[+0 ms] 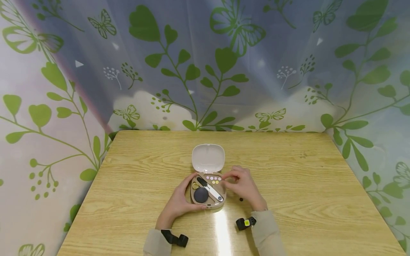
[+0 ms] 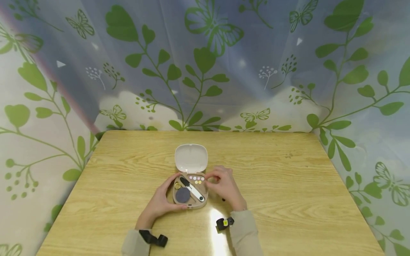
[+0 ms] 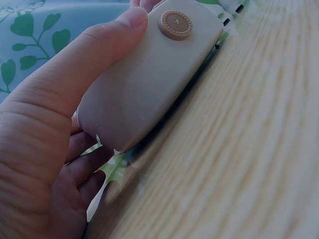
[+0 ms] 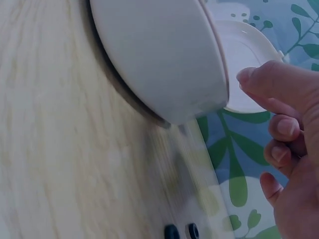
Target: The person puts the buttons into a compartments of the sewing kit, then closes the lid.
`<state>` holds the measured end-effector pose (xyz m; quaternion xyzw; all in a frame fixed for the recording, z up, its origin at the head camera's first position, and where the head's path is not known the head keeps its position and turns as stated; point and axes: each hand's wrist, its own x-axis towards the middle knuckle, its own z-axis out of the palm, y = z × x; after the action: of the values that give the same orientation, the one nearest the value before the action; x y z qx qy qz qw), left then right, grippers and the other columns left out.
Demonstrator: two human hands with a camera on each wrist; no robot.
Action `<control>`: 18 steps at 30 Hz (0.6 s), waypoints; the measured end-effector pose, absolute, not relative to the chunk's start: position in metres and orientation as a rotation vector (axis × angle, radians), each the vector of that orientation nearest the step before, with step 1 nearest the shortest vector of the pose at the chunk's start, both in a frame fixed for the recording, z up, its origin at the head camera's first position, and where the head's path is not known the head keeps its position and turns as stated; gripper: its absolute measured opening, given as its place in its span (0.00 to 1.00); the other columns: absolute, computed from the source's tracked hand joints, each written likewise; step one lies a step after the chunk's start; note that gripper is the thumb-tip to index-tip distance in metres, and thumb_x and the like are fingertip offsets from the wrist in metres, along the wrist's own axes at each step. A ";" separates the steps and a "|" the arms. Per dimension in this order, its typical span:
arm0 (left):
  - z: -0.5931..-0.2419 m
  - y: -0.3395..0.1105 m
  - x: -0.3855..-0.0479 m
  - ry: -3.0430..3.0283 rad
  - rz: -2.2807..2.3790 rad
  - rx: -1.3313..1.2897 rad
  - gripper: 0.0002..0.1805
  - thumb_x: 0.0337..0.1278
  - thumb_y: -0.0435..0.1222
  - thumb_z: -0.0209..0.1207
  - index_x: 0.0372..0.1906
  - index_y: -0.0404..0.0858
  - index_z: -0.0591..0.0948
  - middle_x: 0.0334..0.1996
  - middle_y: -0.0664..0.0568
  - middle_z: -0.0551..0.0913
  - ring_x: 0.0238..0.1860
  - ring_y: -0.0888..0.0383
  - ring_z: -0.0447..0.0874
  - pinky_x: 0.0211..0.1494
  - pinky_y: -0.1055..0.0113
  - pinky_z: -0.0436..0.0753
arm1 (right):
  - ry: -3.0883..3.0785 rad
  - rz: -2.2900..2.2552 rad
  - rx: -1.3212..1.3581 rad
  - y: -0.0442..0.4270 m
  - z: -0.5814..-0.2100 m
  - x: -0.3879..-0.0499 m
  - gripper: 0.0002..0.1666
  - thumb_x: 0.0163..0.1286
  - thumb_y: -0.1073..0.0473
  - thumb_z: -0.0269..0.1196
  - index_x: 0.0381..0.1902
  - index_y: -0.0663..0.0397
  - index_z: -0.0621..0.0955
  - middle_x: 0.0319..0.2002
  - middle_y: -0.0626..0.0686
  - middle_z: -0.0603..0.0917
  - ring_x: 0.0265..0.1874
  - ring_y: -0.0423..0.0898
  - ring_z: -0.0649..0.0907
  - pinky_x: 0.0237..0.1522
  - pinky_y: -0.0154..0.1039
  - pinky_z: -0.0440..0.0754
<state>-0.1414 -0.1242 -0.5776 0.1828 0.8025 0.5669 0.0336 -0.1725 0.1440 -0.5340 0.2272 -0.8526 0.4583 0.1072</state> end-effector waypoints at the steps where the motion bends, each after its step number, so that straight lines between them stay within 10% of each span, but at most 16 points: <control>1: -0.578 -0.124 -0.141 2.469 1.743 0.561 0.65 0.21 0.52 0.84 0.75 0.55 0.62 0.71 0.59 0.66 0.72 0.56 0.61 0.75 0.51 0.58 | -2.499 1.347 0.674 0.145 -0.533 -0.172 0.09 0.50 0.68 0.77 0.29 0.52 0.89 0.19 0.49 0.71 0.23 0.39 0.67 0.27 0.33 0.65; 18: -0.564 -0.121 -0.137 2.448 1.754 0.550 0.65 0.23 0.38 0.85 0.76 0.45 0.62 0.72 0.48 0.66 0.73 0.50 0.60 0.75 0.49 0.57 | -2.447 1.375 0.611 0.170 -0.540 -0.168 0.09 0.50 0.71 0.74 0.27 0.54 0.88 0.18 0.49 0.68 0.22 0.40 0.67 0.25 0.32 0.66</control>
<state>-0.1372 -0.1214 -0.5638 0.1794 0.7991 0.5724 0.0401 -0.1683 0.1698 -0.5396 0.2108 -0.8442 0.4743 0.1340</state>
